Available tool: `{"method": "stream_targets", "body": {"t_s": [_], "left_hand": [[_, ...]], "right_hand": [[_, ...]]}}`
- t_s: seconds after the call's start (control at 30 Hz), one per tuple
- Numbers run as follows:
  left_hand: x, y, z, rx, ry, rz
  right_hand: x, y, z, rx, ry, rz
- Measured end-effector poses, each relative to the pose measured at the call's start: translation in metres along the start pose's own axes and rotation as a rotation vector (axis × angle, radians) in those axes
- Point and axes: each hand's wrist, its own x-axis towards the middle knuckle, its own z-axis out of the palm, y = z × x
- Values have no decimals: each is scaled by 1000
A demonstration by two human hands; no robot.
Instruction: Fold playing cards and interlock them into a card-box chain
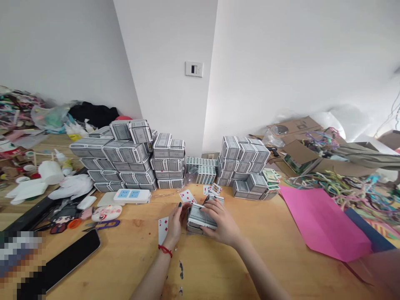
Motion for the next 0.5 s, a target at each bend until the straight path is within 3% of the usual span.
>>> {"method": "stream_targets", "body": {"t_s": [0.5], "left_hand": [[0,-5,-5,124,-38,43]], "right_hand": [[1,13,-3,-4,-69,-59]]}}
